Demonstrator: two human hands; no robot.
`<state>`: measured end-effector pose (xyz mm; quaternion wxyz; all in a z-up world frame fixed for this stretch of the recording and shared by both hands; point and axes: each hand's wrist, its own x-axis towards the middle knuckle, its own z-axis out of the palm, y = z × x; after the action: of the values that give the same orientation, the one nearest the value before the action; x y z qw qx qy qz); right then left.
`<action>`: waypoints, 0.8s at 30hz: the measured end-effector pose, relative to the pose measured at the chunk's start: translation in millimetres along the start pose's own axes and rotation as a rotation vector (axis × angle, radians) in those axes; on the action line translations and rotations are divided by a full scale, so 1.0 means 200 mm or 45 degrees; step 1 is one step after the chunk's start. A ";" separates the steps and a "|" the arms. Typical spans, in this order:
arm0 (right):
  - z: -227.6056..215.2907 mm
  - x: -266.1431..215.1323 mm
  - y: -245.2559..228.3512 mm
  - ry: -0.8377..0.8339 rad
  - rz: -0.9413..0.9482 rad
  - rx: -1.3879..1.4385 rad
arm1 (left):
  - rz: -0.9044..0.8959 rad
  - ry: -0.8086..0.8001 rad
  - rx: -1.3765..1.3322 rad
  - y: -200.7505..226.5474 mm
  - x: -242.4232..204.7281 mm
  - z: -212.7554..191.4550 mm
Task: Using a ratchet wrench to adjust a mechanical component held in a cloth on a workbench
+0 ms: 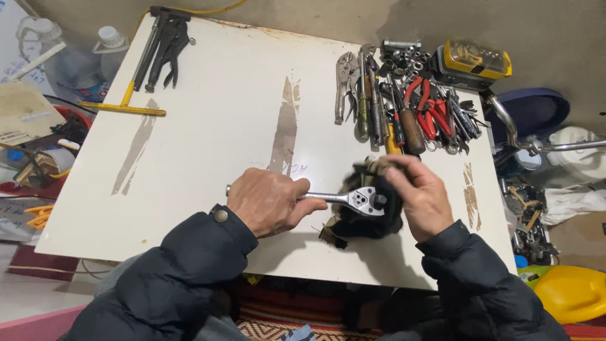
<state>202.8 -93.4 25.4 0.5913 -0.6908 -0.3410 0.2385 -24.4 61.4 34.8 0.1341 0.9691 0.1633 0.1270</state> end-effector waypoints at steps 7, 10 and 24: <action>0.05 -0.03 -0.08 -0.281 0.063 0.051 | 0.047 -0.055 0.070 0.01 0.00 0.01; 0.06 -0.05 -0.14 -0.392 0.235 -0.455 | 0.052 -0.090 0.122 0.01 -0.02 0.02; 0.03 0.03 0.05 0.193 0.656 0.189 | -0.117 -0.023 0.069 0.02 -0.01 0.01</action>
<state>204.2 -84.6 15.1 0.5840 -0.7254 -0.0906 0.3530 -23.7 56.6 32.9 0.1149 0.9650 0.2100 0.1075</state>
